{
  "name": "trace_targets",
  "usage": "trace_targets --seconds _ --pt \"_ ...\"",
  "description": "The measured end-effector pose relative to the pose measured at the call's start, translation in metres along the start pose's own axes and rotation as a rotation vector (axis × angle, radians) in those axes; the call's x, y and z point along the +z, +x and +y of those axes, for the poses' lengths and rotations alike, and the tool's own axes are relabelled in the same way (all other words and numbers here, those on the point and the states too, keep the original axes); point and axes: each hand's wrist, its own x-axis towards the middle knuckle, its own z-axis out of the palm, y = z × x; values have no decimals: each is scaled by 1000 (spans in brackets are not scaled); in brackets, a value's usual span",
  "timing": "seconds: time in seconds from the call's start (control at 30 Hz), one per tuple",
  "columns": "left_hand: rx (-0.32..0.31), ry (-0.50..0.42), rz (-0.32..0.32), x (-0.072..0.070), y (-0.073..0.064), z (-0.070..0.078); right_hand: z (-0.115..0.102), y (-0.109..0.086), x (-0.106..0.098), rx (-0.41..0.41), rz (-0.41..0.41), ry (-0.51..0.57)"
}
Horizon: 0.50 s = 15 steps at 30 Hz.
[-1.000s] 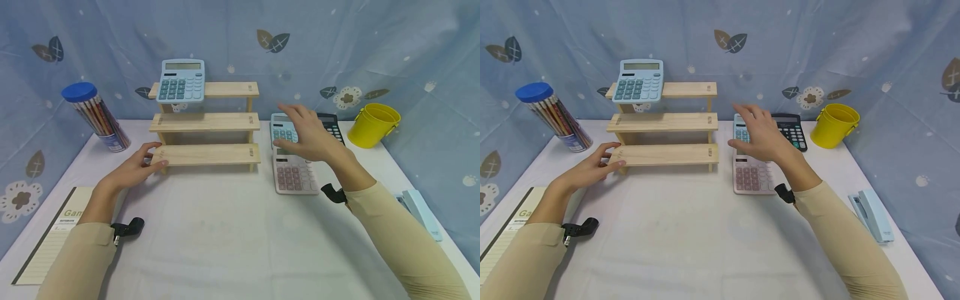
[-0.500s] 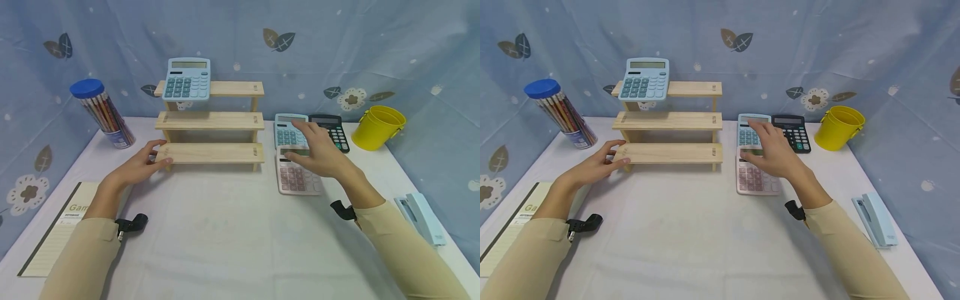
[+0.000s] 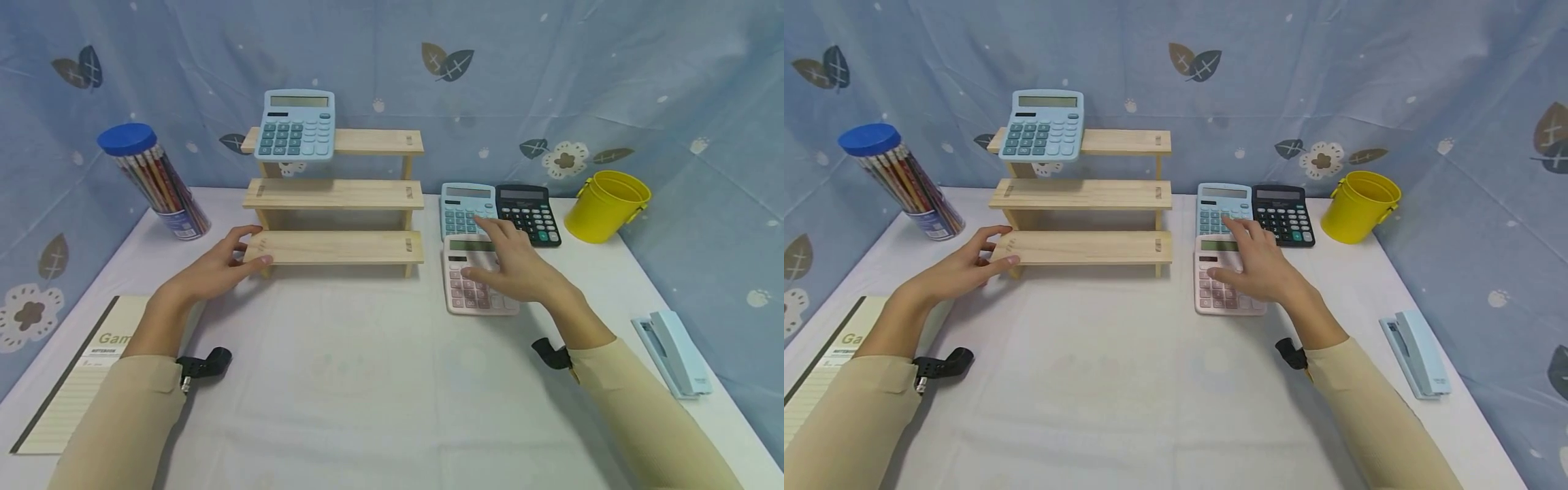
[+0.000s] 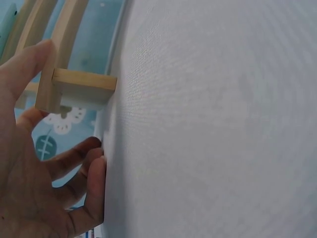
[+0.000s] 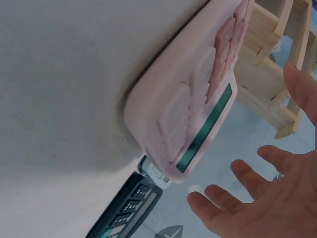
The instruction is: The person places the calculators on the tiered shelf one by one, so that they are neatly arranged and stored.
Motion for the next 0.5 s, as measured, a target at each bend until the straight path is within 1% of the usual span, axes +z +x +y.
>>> trace_targets --seconds 0.1,0.3,0.5 --pt "-1 -2 -1 0 0 0 2 -2 1 9 -31 5" --pt "7 -17 -4 -1 -1 1 2 -2 7 69 -120 5" --pt "15 -17 -2 0 -2 2 0 -2 17 114 -149 -11"
